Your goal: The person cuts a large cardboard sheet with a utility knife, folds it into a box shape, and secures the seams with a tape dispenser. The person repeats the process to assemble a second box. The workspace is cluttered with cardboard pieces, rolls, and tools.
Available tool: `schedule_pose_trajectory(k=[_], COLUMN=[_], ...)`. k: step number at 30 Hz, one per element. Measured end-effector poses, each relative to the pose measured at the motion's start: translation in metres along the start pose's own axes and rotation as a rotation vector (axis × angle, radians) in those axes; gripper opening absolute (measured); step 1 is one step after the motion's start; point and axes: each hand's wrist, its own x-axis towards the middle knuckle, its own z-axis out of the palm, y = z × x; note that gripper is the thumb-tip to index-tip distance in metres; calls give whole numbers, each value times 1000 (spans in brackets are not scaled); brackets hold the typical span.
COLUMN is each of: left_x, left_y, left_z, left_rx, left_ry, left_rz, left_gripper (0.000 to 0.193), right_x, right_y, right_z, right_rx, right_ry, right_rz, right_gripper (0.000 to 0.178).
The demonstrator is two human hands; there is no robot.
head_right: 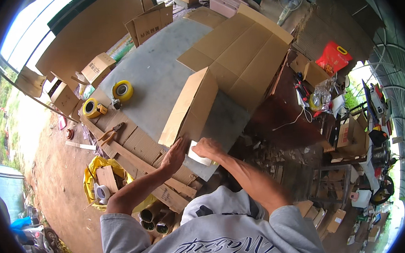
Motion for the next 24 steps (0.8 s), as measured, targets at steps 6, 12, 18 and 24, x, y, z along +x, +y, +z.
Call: schedule_pose_trajectory(k=[6,12,18,24], left_x=[3,9,58,101], left_y=[129,151,109,103], left_z=[130,-18,-74,-66], left_rx=[-1468,-1807,-3053,-3044], left_ry=[193,-43,147,312], left_rz=[-535,-540,-1320,-1174], left_gripper=[56,62,54,29], right_x=[-1,6,-32,19], right_y=[1,187,194,201], right_z=[33,28,-17,-65], right_rx=[-351,513,765,438], right_ry=[-86,0,-248,-345], right_rz=[-115,-205,-375,-542], right_gripper=[43,62,55,61])
